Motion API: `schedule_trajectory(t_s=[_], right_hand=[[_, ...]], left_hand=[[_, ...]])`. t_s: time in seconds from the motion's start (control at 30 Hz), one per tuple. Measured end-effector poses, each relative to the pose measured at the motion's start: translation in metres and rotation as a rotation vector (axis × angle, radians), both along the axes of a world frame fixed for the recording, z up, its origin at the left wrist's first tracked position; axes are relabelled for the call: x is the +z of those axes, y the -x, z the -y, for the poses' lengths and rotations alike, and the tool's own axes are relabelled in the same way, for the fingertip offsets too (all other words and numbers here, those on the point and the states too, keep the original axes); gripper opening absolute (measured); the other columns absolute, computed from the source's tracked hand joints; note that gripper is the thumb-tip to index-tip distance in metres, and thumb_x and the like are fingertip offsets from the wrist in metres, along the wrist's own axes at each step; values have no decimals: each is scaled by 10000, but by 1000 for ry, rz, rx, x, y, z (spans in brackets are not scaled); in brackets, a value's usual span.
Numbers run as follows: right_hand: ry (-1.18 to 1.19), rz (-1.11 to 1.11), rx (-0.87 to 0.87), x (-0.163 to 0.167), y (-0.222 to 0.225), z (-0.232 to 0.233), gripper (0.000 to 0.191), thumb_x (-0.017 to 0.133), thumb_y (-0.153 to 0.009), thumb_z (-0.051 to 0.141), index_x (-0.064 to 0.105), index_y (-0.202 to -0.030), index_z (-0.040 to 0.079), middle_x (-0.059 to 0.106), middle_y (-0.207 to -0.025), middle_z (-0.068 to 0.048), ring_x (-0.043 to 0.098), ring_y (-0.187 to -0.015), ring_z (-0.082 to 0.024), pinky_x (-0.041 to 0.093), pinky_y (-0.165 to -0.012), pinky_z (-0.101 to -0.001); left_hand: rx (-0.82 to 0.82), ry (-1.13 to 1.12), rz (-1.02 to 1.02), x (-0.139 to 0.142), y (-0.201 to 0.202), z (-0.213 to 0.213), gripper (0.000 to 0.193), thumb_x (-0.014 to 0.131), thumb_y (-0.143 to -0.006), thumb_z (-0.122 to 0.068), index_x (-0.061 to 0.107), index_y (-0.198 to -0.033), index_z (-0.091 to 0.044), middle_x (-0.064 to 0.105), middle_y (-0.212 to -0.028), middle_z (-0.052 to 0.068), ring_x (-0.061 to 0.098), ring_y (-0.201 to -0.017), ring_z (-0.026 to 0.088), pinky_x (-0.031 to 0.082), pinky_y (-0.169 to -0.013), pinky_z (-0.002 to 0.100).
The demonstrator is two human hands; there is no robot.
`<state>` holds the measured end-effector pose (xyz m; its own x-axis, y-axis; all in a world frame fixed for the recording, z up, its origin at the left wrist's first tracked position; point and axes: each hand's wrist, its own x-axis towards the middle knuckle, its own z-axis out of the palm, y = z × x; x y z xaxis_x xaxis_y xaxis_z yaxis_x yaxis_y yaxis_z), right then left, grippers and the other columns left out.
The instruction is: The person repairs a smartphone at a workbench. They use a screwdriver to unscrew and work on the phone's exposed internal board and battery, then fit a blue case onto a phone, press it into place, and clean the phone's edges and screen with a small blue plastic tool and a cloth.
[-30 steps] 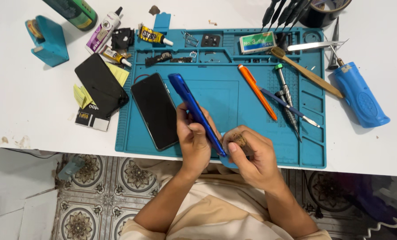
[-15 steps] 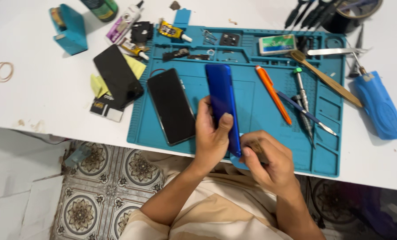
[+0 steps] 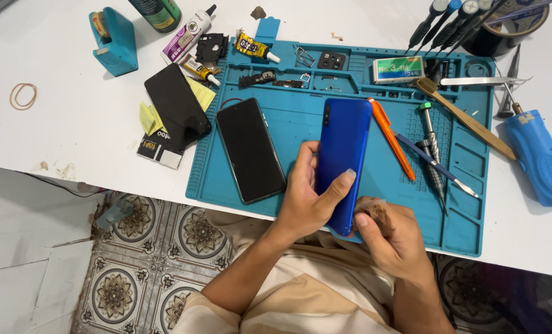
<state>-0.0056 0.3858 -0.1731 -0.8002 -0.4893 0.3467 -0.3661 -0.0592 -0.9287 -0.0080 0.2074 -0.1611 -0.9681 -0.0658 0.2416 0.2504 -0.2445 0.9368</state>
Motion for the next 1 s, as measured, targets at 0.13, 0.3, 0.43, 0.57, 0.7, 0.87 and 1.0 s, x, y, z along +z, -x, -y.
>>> schedule_trajectory(t_s=[0.13, 0.3, 0.43, 0.57, 0.7, 0.87, 1.0], right_hand=[[-61, -41, -18, -5, -1, -1, 132, 559, -1003, 27, 643, -914, -22, 716, -840, -88, 658, -683, -164, 522, -628, -284], [-47, -45, 66, -2, 0, -1, 125, 578, -979, 19, 673, -914, -28, 728, -839, -94, 684, -703, -179, 537, -642, -298], [14, 9, 159, 2, 1, 1, 166, 562, -988, 35, 685, -911, -46, 745, -867, -118, 735, -756, -204, 588, -684, -307], [0, 63, 196, 2, 1, 1, 244, 497, -996, 72, 613, -804, -24, 724, -814, -112, 733, -711, -200, 586, -651, -310], [2, 105, 213, 0, 1, 0, 272, 466, -986, 78, 529, -733, 1, 602, -705, -91, 631, -616, -211, 517, -573, -342], [-112, -71, 233, 1, 3, 2, 290, 456, -1000, 73, 480, -713, 44, 537, -645, -61, 526, -549, -208, 426, -558, -364], [-86, -83, 200, 2, 0, 5, 251, 454, -989, 42, 487, -740, 38, 537, -662, -56, 516, -559, -209, 425, -565, -363]], left_hand=[[95, 44, 82, 3, 1, -1, 453, 711, -994, -315, 453, -1191, 1, 662, -944, 60, 624, -793, 61, 537, -687, 225], [93, 38, 89, 5, -1, 0, 424, 705, -1000, -314, 463, -1161, -6, 646, -914, 47, 608, -769, 60, 522, -671, 230], [81, 36, 99, 7, -1, 1, 420, 693, -1005, -321, 467, -1173, -11, 639, -918, 46, 607, -765, 61, 521, -667, 233], [76, 34, 113, 9, -3, 0, 426, 693, -1000, -326, 465, -1177, -12, 631, -931, 44, 604, -774, 61, 522, -666, 234], [82, 45, 85, 9, -2, 0, 423, 694, -1013, -328, 471, -1179, -9, 631, -947, 38, 592, -804, 55, 518, -692, 233], [107, 38, 115, 9, 0, -1, 396, 687, -1011, -323, 490, -1147, -7, 623, -901, 27, 568, -756, 48, 499, -650, 230], [166, 57, 129, 10, 0, -4, 370, 672, -1006, -320, 518, -1131, -8, 614, -854, 12, 555, -714, 43, 481, -617, 225]])
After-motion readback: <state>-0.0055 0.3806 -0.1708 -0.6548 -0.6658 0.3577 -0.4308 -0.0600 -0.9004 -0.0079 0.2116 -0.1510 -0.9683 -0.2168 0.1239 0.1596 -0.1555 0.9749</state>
